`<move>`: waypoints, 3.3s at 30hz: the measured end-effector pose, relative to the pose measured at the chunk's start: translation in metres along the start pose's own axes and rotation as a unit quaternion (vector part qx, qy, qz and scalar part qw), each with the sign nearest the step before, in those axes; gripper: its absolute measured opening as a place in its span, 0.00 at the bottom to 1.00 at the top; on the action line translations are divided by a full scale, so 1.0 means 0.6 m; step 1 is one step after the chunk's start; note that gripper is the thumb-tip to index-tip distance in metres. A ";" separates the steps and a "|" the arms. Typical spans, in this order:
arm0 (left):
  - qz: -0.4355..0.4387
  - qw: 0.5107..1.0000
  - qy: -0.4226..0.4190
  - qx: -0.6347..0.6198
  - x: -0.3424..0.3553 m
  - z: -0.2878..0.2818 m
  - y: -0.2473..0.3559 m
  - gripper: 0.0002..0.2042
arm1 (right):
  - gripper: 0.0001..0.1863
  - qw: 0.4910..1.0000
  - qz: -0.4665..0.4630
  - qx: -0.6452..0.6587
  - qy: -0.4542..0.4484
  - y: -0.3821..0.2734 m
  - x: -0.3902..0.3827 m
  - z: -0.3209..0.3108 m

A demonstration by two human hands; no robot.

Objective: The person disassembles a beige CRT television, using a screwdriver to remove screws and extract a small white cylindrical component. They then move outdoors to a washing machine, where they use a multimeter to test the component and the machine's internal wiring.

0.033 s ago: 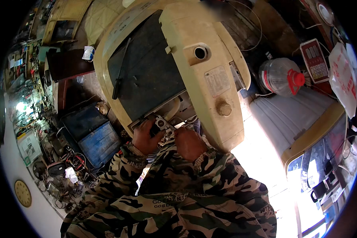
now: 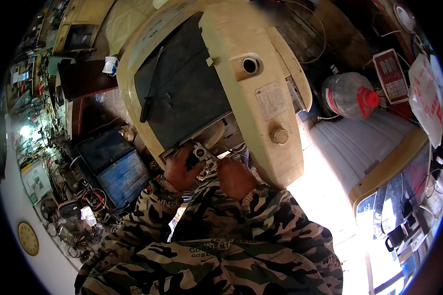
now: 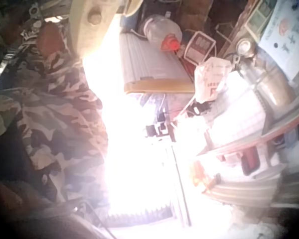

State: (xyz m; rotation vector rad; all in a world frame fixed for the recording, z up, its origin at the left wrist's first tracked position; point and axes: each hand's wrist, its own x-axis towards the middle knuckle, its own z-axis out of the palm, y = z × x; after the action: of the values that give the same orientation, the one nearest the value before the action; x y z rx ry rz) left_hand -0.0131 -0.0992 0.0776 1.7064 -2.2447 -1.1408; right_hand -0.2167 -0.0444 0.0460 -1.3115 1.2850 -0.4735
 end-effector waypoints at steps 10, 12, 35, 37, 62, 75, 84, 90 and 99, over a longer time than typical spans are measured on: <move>-0.003 0.998 -0.041 -0.056 0.012 -0.011 -0.009 0.23 | 0.12 0.997 0.033 0.067 0.002 0.006 0.000 -0.002; 0.003 0.998 -0.037 -0.052 0.012 -0.010 -0.010 0.22 | 0.13 0.998 0.030 0.059 -0.010 0.008 0.001 -0.004; -0.126 0.959 -0.086 -0.240 0.006 -0.003 -0.006 0.16 | 0.10 0.993 0.032 0.031 0.105 0.004 -0.015 0.035; -0.157 0.922 -0.115 -0.336 0.014 -0.014 0.005 0.15 | 0.09 0.994 0.029 0.009 0.106 -0.003 -0.015 0.023; 0.014 0.999 -0.004 0.051 -0.015 0.007 -0.005 0.24 | 0.12 0.994 0.082 0.057 0.043 -0.009 -0.009 0.016; -0.181 0.885 -0.134 -0.408 0.014 -0.015 -0.012 0.18 | 0.09 0.993 0.022 -0.001 0.120 0.006 -0.005 0.018; -0.255 0.695 -0.167 -0.651 0.007 0.018 -0.040 0.17 | 0.10 0.993 0.000 -0.025 0.117 0.021 0.010 0.007; -0.214 0.847 -0.153 -0.462 0.022 -0.002 -0.018 0.16 | 0.10 0.996 0.038 -0.010 0.077 0.007 0.010 -0.003; -0.076 0.989 -0.116 -0.049 -0.018 0.011 -0.138 0.28 | 0.11 0.987 -0.020 0.053 0.148 -0.006 -0.118 -0.037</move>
State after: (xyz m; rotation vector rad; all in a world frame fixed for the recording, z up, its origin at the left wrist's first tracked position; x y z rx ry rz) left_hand 0.0529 -0.0939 0.0262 1.8157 -2.1683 -1.5316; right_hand -0.2565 0.0055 0.0838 -1.2092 1.4578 -0.7777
